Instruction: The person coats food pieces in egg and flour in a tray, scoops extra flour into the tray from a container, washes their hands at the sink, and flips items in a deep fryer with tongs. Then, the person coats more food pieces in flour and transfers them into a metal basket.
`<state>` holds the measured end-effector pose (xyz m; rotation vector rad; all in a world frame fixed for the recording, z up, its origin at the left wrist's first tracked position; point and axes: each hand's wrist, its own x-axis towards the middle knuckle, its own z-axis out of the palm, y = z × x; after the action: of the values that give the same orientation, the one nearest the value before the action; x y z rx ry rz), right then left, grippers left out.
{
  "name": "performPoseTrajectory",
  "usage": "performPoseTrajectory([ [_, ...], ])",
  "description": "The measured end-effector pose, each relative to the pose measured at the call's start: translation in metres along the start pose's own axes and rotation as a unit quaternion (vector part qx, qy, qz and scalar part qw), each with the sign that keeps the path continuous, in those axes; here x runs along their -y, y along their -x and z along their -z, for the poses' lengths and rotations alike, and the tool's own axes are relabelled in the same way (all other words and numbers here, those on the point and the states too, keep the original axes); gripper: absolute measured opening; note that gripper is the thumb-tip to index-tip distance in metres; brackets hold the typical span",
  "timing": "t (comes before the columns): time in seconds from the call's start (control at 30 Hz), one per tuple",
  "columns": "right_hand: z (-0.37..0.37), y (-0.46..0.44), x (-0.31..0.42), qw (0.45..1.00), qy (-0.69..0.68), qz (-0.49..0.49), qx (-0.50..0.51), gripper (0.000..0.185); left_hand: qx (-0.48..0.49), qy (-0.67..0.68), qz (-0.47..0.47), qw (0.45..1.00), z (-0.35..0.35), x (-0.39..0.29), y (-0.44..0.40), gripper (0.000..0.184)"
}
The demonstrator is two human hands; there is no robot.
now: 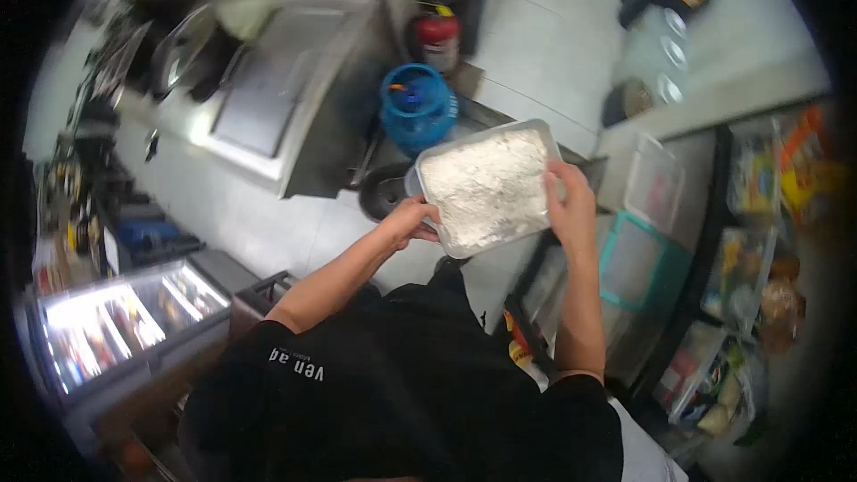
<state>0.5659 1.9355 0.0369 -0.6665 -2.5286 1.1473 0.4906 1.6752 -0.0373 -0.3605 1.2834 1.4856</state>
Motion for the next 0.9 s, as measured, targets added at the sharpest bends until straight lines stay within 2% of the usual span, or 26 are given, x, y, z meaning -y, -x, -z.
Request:
performPoseTrajectory([
  [0.07,-0.051,-0.005,0.086,0.974,0.106,0.103,0.169,0.046,-0.008,0.029,-0.014,0.999,0.040,-0.001,0.039,0.058],
  [0.1,-0.081,-0.002,0.109,0.969,0.097,0.135,0.185,0.046,-0.015,0.038,-0.022,0.999,0.066,0.002,0.060,0.056],
  [0.17,-0.150,0.007,0.153,0.923,0.269,0.207,0.179,0.057,-0.027,0.076,-0.067,0.994,0.120,0.010,0.104,0.051],
  [0.2,-0.179,0.016,0.183,0.919,0.256,0.190,0.231,0.066,-0.047,0.100,-0.091,0.990,0.148,0.017,0.123,0.051],
  [0.23,-0.209,0.034,0.215,0.912,0.240,0.229,0.240,0.066,-0.050,0.134,-0.099,0.985,0.174,0.015,0.152,0.051],
  [0.33,-0.267,0.088,0.308,0.879,0.302,0.282,0.237,0.071,-0.088,0.145,-0.122,0.978,0.261,0.036,0.213,0.052],
  [0.43,-0.341,0.131,0.395,0.853,0.271,0.357,0.267,0.072,-0.131,0.173,-0.158,0.963,0.349,0.053,0.280,0.054],
  [0.5,-0.409,0.151,0.436,0.842,0.221,0.360,0.336,0.081,-0.185,0.213,-0.190,0.940,0.398,0.060,0.328,0.057],
  [0.53,-0.437,0.156,0.450,0.840,0.218,0.368,0.334,0.081,-0.192,0.223,-0.196,0.936,0.418,0.060,0.343,0.057],
  [0.67,-0.550,0.200,0.534,0.746,0.228,0.435,0.450,0.095,-0.245,0.310,-0.243,0.886,0.507,0.068,0.385,0.054],
  [0.7,-0.574,0.210,0.545,0.719,0.241,0.493,0.427,0.088,-0.257,0.304,-0.239,0.886,0.528,0.066,0.394,0.054],
  [0.77,-0.621,0.223,0.566,0.702,0.225,0.520,0.431,0.076,-0.270,0.313,-0.250,0.876,0.571,0.066,0.400,0.054],
  [0.8,-0.655,0.218,0.574,0.700,0.226,0.518,0.436,0.076,-0.271,0.317,-0.246,0.875,0.597,0.068,0.396,0.054],
  [0.87,-0.728,0.205,0.592,0.637,0.240,0.546,0.488,0.063,-0.307,0.313,-0.286,0.852,0.651,0.075,0.381,0.050],
  [0.9,-0.756,0.199,0.604,0.636,0.241,0.551,0.484,0.053,-0.300,0.317,-0.292,0.851,0.676,0.071,0.379,0.049],
])
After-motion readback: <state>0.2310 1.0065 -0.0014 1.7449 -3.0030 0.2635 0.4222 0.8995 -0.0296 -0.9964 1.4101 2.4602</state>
